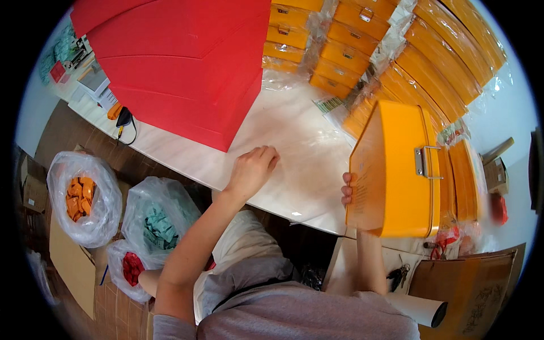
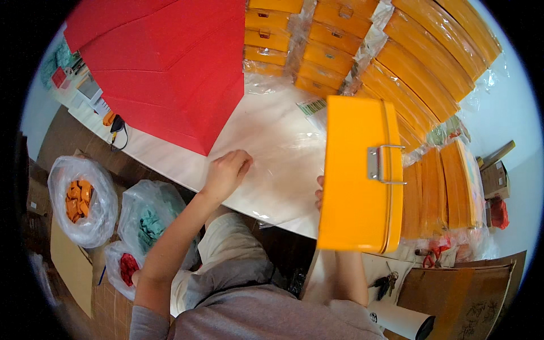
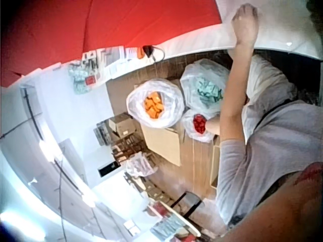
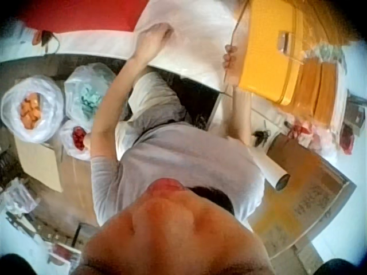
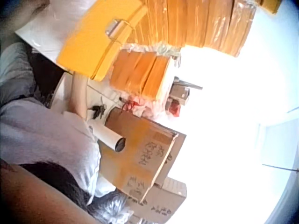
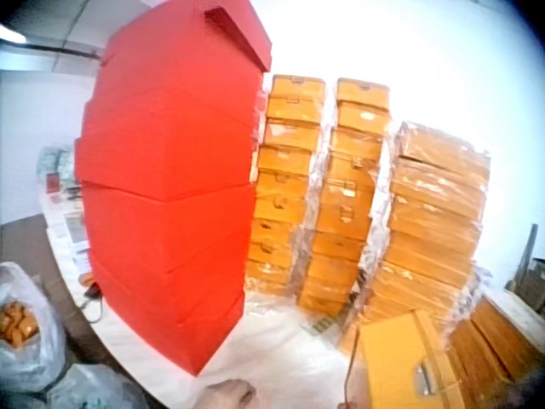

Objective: The person takes colorful packets from plastic bags, places them into a small orange tin box, closes the lid, wraps the box in a clear plastic bag, and then places the completed box into a larger cardboard shipping carton.

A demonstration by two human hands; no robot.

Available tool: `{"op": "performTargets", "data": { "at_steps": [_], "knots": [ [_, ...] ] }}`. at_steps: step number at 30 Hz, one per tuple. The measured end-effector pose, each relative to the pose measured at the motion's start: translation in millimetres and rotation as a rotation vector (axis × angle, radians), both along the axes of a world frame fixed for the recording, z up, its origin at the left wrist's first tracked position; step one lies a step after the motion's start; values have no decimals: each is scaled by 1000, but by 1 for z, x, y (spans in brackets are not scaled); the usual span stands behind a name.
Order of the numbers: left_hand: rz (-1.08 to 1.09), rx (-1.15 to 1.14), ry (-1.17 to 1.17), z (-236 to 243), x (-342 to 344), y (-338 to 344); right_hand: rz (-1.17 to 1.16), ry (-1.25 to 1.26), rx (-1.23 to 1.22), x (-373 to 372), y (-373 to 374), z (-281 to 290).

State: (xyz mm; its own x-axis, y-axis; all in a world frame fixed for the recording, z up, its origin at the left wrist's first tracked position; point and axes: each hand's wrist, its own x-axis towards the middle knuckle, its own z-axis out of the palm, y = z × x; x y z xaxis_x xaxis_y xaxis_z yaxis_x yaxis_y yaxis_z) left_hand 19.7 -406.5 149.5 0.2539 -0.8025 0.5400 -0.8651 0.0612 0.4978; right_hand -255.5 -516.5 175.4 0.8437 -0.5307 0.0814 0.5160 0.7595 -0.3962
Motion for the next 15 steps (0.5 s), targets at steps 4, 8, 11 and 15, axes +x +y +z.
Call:
{"op": "performTargets", "data": {
  "at_steps": [4, 8, 11, 15],
  "knots": [
    [160, -225, -107, 62, -15, -10, -184, 94, 121, -44, 15, 2],
    [241, -309, -159, 86, -21, -6, -396, 342, 38, -36, 67, 54],
    [272, -333, -175, 79, -25, -4, -334, 531, 28, -62, 78, 57],
    [210, -251, -47, 60, -33, 5, -396, 707, -11, -78, 89, 57]
  ]
}}
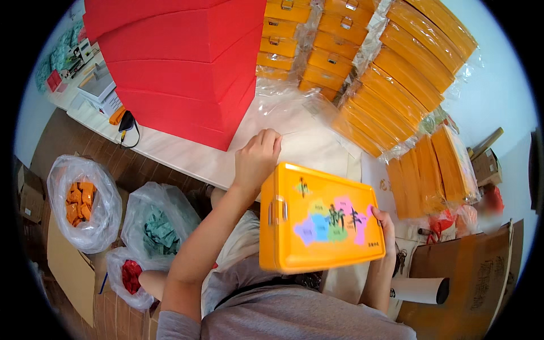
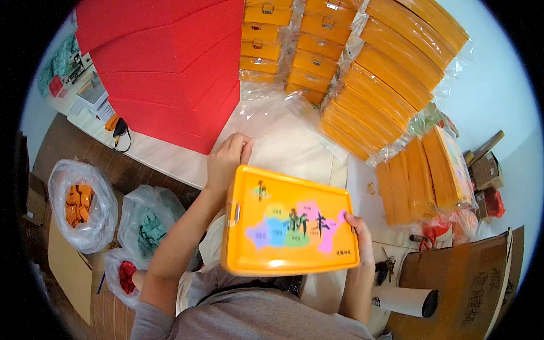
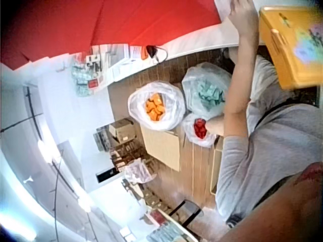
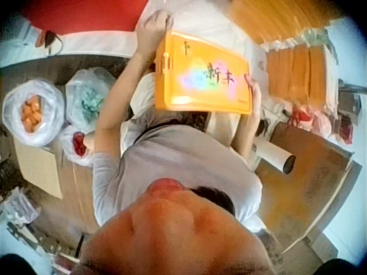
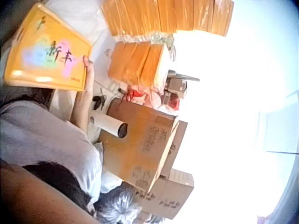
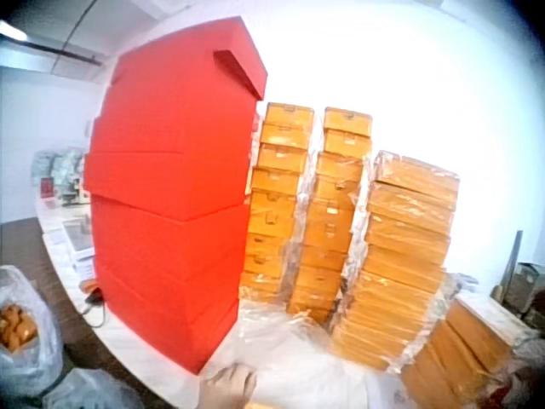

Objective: The person takes colorful packets from plastic bags, places them into a small orange tin box, closes the lid, wraps the box in a clear plastic bag, and then places the completed box into a larger cardboard shipping carton.

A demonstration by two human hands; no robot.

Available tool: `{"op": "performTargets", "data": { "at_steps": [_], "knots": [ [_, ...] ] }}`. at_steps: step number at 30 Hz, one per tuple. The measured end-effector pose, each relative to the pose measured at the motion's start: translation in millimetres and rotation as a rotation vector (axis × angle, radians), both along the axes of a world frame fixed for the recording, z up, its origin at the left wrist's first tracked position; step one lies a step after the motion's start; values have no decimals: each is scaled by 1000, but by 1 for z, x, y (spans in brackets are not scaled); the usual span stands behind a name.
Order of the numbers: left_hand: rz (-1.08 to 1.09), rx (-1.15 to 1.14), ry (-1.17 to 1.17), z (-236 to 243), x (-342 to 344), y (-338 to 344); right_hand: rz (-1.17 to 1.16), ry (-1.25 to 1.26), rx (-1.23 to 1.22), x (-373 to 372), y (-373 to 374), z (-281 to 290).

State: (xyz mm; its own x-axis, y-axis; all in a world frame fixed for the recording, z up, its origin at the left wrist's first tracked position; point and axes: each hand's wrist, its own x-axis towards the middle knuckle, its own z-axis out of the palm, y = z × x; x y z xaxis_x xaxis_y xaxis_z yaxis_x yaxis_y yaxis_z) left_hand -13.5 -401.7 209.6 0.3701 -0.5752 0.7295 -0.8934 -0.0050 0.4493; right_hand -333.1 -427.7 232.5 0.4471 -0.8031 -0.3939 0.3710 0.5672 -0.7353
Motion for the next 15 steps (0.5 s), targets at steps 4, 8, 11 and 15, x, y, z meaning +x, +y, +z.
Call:
{"op": "performTargets", "data": {
  "at_steps": [4, 8, 11, 15],
  "knots": [
    [-54, -6, -59, -9, -6, 16, -105, 98, -56, 4, -2, 0],
    [-72, 39, -96, -22, -8, 22, -99, 137, -128, 3, -1, 2],
    [-80, 29, -51, -29, -7, 21, -78, 132, -140, 6, 0, 7],
    [-55, 10, 85, -33, -13, 18, -100, 177, -179, 2, -8, -5]
  ]
}}
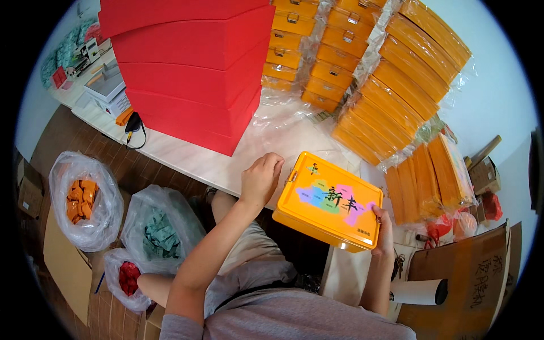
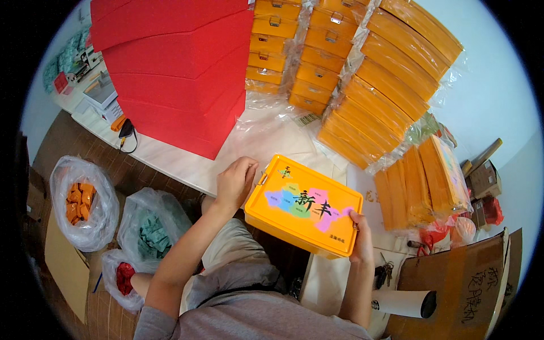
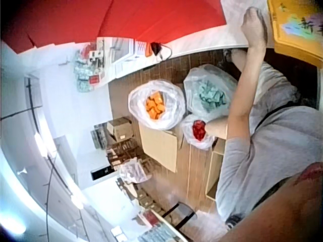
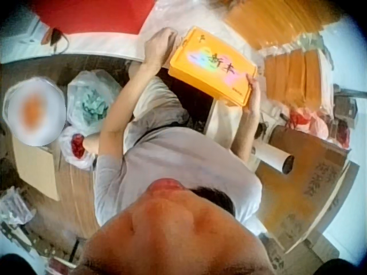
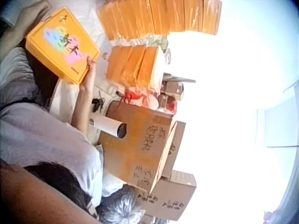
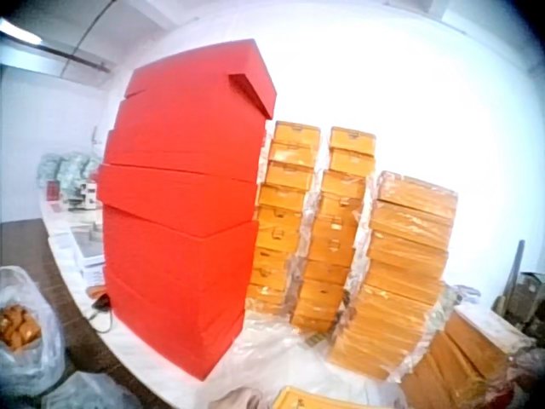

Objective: The person takes colorful packets from plastic bags, places them into a small orange tin box, closes the lid, wraps the box in a clear plastic bag, and then places the completed box into a larger cardboard shipping carton.

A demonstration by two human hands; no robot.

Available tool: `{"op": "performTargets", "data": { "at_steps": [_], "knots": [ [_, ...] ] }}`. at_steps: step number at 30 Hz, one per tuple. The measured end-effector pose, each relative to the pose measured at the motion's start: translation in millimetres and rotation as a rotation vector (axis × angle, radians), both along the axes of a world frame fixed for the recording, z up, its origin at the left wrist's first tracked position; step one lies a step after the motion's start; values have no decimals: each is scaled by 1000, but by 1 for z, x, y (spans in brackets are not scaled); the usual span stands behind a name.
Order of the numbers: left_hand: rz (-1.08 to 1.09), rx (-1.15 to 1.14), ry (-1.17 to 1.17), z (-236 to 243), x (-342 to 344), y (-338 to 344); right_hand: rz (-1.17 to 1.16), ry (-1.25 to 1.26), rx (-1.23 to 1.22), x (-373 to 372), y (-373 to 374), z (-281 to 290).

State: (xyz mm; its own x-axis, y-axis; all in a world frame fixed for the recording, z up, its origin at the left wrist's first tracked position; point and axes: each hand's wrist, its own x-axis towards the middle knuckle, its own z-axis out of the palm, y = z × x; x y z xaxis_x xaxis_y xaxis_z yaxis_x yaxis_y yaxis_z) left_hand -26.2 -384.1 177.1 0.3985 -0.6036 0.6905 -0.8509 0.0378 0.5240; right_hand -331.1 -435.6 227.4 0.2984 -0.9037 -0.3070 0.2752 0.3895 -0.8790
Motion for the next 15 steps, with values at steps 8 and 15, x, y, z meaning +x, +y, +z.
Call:
{"op": "performTargets", "data": {
  "at_steps": [8, 15],
  "knots": [
    [-163, -11, -30, 13, -9, 9, -18, -7, -60, 2, -11, -27],
    [-154, -9, 41, 2, -13, 5, -255, -263, -41, 23, -2, -53]
  ]
}}
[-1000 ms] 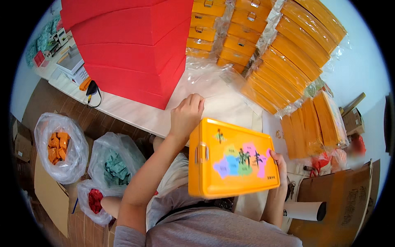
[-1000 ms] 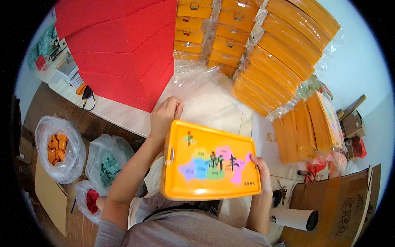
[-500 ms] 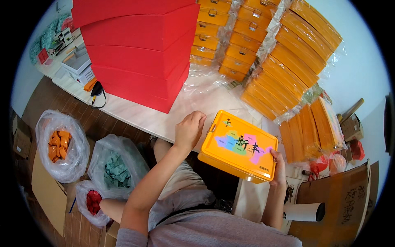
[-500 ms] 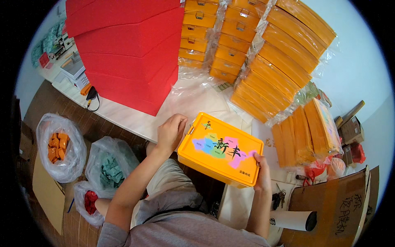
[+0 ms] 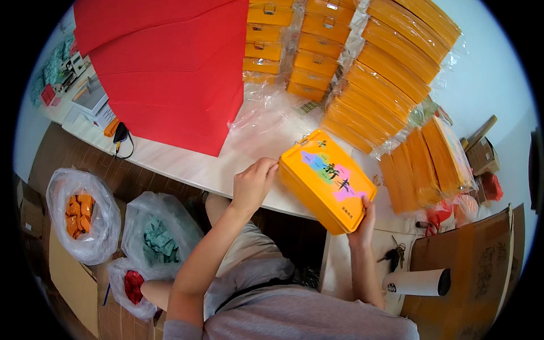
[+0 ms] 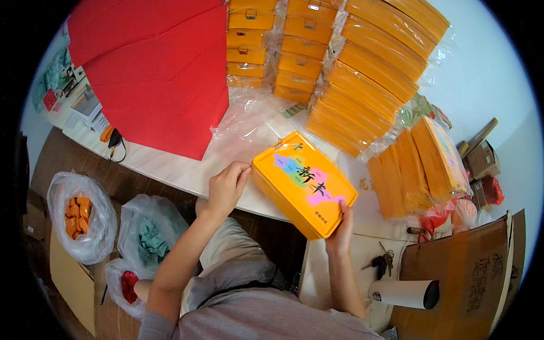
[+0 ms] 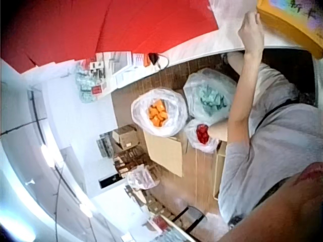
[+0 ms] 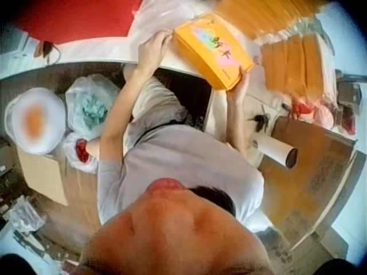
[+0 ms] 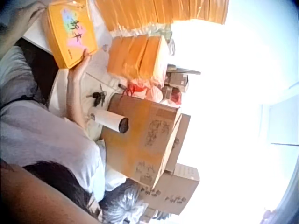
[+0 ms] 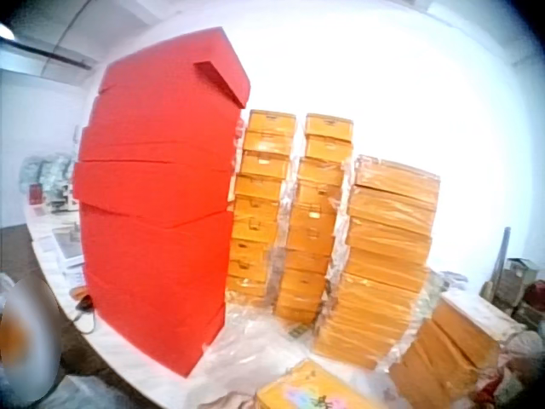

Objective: The person takes colorful packets from plastic bags, places them into a small orange tin box, closes the lid, wraps the box in a clear plastic bag, and then places the completed box into a larger cardboard shipping carton.

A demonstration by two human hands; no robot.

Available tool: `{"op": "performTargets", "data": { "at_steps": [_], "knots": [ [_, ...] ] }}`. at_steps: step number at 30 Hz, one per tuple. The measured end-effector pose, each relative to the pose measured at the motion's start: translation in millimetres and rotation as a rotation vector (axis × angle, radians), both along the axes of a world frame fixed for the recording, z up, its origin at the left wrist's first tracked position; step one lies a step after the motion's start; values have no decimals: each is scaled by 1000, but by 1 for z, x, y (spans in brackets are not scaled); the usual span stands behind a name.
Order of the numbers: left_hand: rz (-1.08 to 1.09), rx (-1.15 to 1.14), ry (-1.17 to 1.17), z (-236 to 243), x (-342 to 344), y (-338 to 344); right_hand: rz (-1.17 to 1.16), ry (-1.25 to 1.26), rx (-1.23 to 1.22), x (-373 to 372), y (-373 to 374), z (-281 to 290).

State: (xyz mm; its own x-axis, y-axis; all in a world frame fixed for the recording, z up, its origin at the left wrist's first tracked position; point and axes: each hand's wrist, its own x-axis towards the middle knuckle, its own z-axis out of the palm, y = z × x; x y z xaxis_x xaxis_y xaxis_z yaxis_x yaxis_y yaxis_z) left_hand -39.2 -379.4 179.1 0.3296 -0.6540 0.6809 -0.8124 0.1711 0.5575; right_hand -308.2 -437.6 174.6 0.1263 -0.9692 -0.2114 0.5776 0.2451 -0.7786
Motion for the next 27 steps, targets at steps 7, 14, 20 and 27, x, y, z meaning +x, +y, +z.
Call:
{"op": "performTargets", "data": {
  "at_steps": [7, 14, 20, 27],
  "knots": [
    [7, -33, -87, -2, -5, -1, -142, 199, -257, 27, 28, -8],
    [-125, 26, 18, -4, -5, 6, -107, 115, -169, 40, 29, -12],
    [-120, 71, -85, -3, -6, -4, -117, 236, -341, 50, 32, -25],
    [-124, 53, -118, 11, -5, -6, -114, 32, -115, 52, 22, -17]
  ]
}}
